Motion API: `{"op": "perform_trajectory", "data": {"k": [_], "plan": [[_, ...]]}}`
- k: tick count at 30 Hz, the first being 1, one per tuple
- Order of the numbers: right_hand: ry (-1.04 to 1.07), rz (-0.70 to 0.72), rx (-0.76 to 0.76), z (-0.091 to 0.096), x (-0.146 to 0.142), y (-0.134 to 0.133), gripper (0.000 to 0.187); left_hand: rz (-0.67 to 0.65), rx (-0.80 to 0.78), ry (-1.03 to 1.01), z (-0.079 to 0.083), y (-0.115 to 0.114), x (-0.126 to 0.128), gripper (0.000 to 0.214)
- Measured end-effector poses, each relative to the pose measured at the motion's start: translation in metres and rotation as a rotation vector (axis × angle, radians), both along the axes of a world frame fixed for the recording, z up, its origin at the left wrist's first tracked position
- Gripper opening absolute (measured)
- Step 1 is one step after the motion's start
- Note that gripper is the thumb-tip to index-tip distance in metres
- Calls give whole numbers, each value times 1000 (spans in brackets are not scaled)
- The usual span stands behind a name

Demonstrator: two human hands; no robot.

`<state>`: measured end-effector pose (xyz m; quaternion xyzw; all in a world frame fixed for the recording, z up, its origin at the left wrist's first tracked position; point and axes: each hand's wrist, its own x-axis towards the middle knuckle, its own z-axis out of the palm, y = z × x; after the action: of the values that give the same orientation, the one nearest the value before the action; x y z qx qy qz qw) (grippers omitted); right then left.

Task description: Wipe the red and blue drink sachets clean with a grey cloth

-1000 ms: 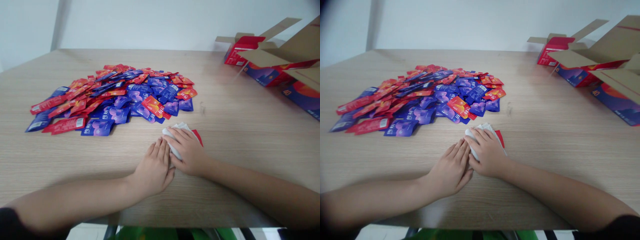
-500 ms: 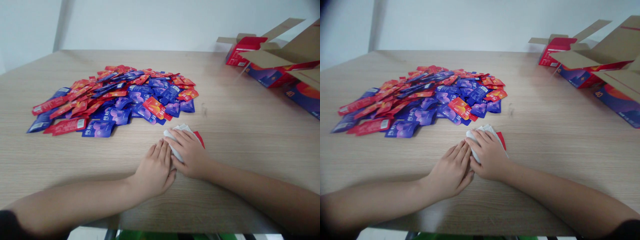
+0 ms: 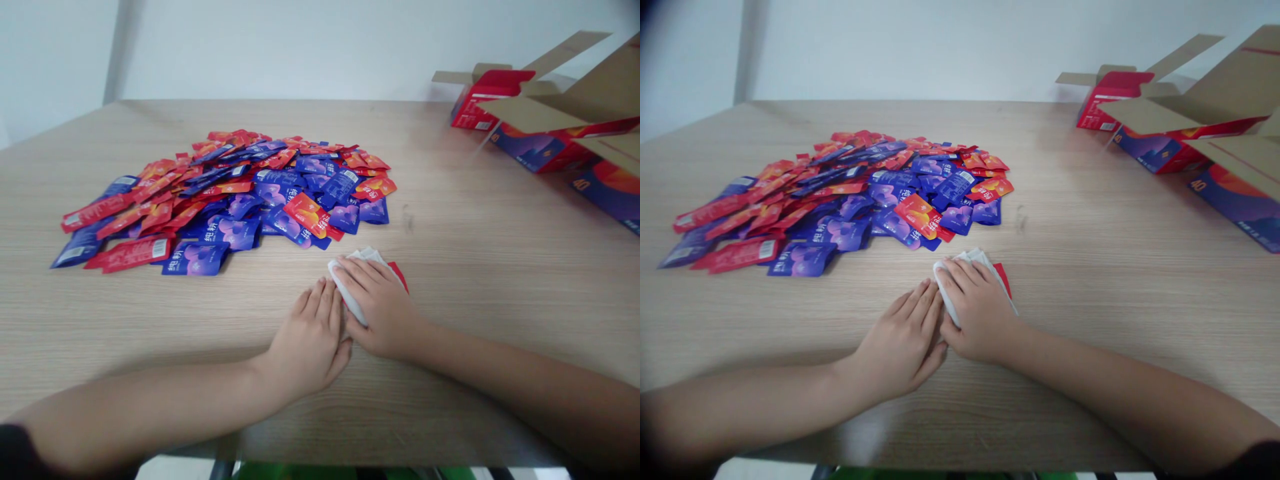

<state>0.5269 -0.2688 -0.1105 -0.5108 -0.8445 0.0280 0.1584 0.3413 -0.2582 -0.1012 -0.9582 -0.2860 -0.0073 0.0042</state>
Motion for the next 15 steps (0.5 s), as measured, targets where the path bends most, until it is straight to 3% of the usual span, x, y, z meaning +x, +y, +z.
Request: {"op": "perform_trajectory", "data": {"k": [10, 15], "plan": [[-162, -173, -20, 1, 0, -8, 70, 19, -24, 46, -1, 0, 2, 68], [-172, -196, -19, 0, 2, -8, 69, 16, -34, 47, 0, 0, 3, 68]]}}
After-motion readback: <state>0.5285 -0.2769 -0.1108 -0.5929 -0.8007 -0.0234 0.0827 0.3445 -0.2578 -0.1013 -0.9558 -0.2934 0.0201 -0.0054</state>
